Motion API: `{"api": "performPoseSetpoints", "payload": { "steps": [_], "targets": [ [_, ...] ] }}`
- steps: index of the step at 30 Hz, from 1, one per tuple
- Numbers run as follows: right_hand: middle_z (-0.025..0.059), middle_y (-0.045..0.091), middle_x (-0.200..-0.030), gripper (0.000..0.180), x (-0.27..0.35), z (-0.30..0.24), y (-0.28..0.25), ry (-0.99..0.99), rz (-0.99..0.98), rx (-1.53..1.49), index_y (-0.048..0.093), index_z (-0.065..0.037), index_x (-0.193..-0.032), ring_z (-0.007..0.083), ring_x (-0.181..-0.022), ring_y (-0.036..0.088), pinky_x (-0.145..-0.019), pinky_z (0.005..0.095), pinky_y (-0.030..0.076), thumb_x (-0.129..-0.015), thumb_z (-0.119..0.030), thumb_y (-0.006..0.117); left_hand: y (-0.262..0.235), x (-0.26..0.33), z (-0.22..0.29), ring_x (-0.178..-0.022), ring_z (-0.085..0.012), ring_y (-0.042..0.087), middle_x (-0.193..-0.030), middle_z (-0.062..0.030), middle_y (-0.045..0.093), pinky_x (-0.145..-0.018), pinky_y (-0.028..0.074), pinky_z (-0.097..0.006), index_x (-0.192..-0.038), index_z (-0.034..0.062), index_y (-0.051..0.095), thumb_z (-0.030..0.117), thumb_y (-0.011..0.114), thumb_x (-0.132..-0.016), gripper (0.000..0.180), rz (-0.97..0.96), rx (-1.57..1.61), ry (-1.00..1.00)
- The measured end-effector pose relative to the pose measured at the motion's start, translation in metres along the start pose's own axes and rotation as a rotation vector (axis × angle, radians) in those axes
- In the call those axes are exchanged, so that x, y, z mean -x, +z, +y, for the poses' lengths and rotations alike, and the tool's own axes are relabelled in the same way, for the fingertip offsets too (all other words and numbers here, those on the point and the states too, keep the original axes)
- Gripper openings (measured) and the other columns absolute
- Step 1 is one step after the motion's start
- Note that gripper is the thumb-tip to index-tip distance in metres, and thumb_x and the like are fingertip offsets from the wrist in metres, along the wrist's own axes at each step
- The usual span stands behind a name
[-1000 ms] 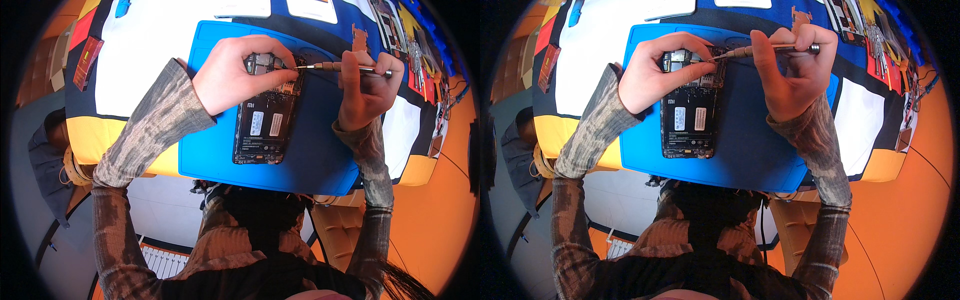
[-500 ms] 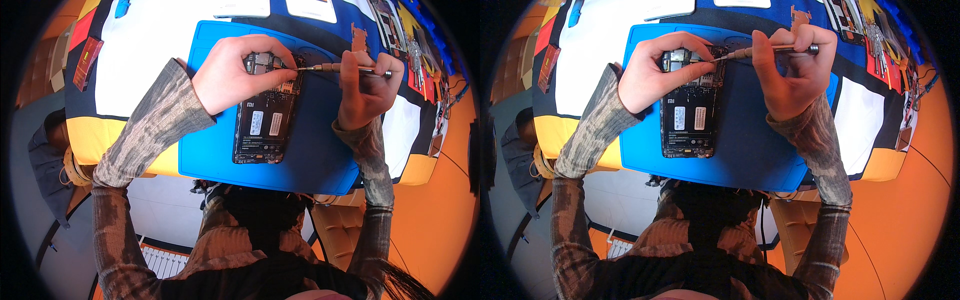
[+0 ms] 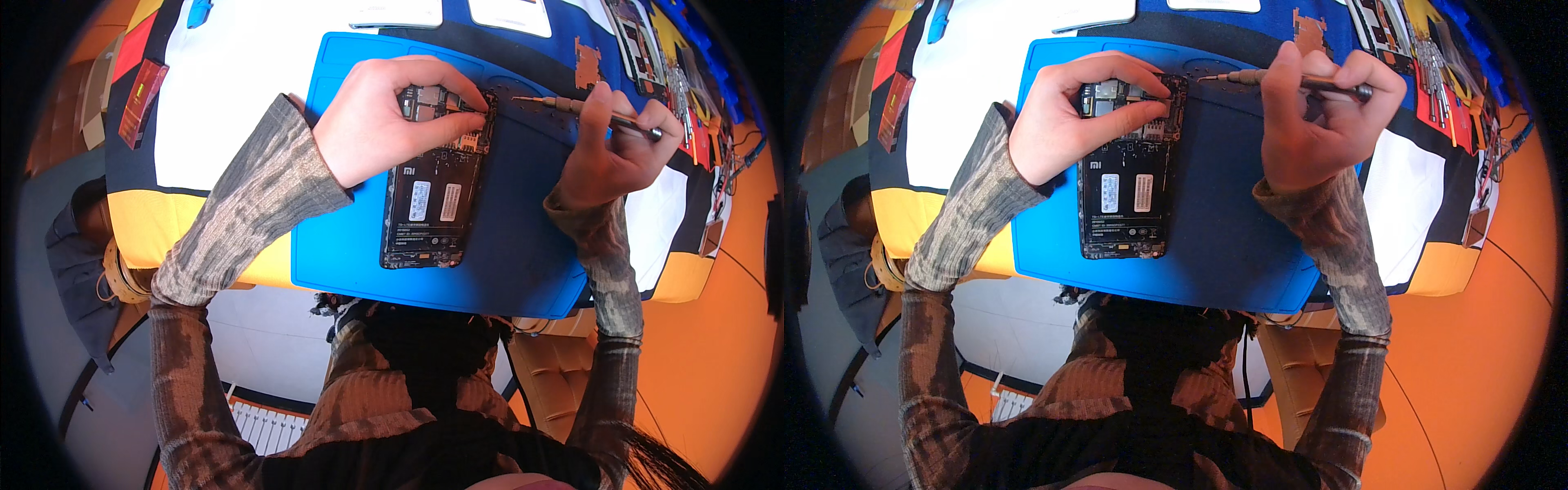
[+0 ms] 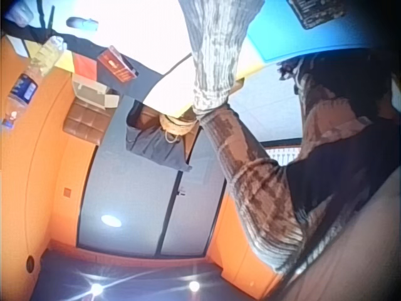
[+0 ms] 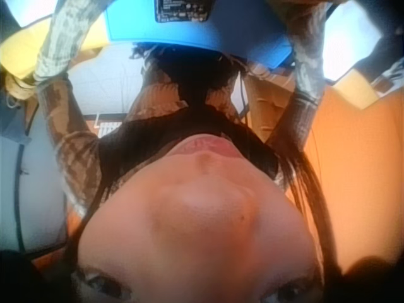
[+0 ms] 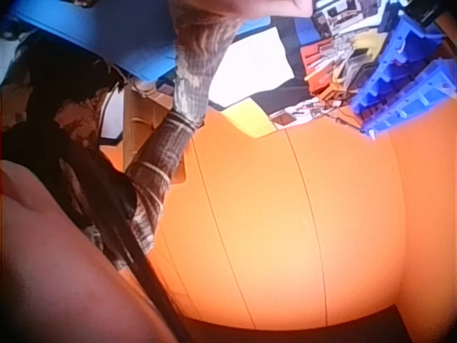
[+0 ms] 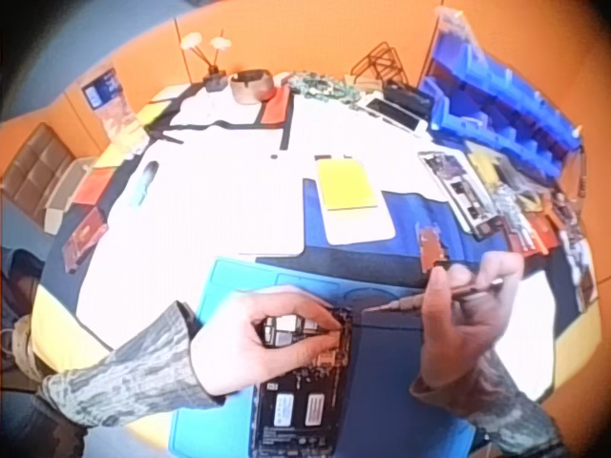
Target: The person uses a screwdriver to remove screws from a disassembled smartphone motherboard placed on a blue mat. They then flip the device over and continue unscrewing components on the opposite side.
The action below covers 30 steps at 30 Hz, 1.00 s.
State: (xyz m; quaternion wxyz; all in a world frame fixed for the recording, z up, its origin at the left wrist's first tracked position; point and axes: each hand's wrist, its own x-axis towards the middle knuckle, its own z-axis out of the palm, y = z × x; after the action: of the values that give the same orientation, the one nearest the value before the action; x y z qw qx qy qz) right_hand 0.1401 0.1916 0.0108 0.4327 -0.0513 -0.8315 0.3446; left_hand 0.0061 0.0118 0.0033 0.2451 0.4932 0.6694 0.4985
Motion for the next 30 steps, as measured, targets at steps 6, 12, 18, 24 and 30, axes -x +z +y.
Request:
{"api": "performPoseSetpoints", "payload": {
  "steps": [6, 12, 18, 24, 30],
  "targets": [
    [0.0046, 0.057, -0.072, 0.033, 0.005, 0.004, 0.006, 0.007, 0.069, 0.044, 0.034, -0.004, -0.096, 0.0048, -0.068, 0.052, -0.068, 0.0189, 0.044, -0.085, 0.005, 0.064, 0.0, -0.001, 0.001, -0.089, -0.0175, 0.065, -0.098, -0.007, 0.067, -0.083, 0.051, -0.029, -0.096, 0.0043, 0.069, 0.009, 0.07, -0.081, 0.016, -0.002, -0.004, -0.014],
    [-0.0022, 0.045, -0.08, 0.028, 0.002, 0.008, 0.01, -0.113, 0.064, -0.103, 0.042, -0.002, -0.089, 0.0002, -0.057, 0.042, -0.052, 0.0146, 0.035, -0.082, 0.001, 0.069, 0.0, -0.001, 0.001, -0.09, -0.0184, 0.065, -0.098, -0.0074, 0.067, -0.084, 0.051, -0.029, -0.096, 0.0043, 0.069, 0.009, 0.069, -0.081, 0.015, 0.005, -0.026, 0.01],
    [0.0024, 0.047, -0.086, 0.021, 0.004, -0.002, 0.005, -0.099, 0.008, 0.176, 0.043, 0.002, -0.091, 0.0057, -0.068, 0.047, -0.065, 0.0189, 0.041, -0.087, 0.001, 0.063, 0.0, -0.001, 0.001, -0.09, -0.0186, 0.065, -0.098, -0.0073, 0.067, -0.084, 0.051, -0.03, -0.096, 0.0046, 0.07, 0.009, 0.069, -0.081, 0.016, 0.004, -0.021, -0.009],
    [0.005, 0.049, -0.085, 0.021, 0.001, 0.001, -0.001, -0.106, -0.094, 0.202, 0.039, 0.003, -0.095, 0.0081, -0.066, 0.046, -0.062, 0.0192, 0.039, -0.089, 0.001, 0.058, 0.001, -0.003, -0.001, -0.08, -0.0198, 0.066, -0.091, -0.0095, 0.068, -0.074, 0.054, -0.03, -0.094, 0.0039, 0.07, 0.012, 0.07, -0.08, 0.016, 0.048, -0.013, 0.054],
    [0.0079, 0.052, -0.077, 0.028, 0.0, 0.003, -0.002, -0.03, -0.128, 0.044, 0.03, 0.0, -0.1, 0.0084, -0.061, 0.045, -0.061, 0.0198, 0.04, -0.089, 0.003, 0.056, -0.001, -0.001, -0.002, -0.085, -0.0184, 0.066, -0.095, -0.0083, 0.068, -0.08, 0.053, -0.03, -0.096, 0.0041, 0.069, 0.01, 0.069, -0.081, 0.015, 0.025, 0.028, 0.025]
  ]
}}
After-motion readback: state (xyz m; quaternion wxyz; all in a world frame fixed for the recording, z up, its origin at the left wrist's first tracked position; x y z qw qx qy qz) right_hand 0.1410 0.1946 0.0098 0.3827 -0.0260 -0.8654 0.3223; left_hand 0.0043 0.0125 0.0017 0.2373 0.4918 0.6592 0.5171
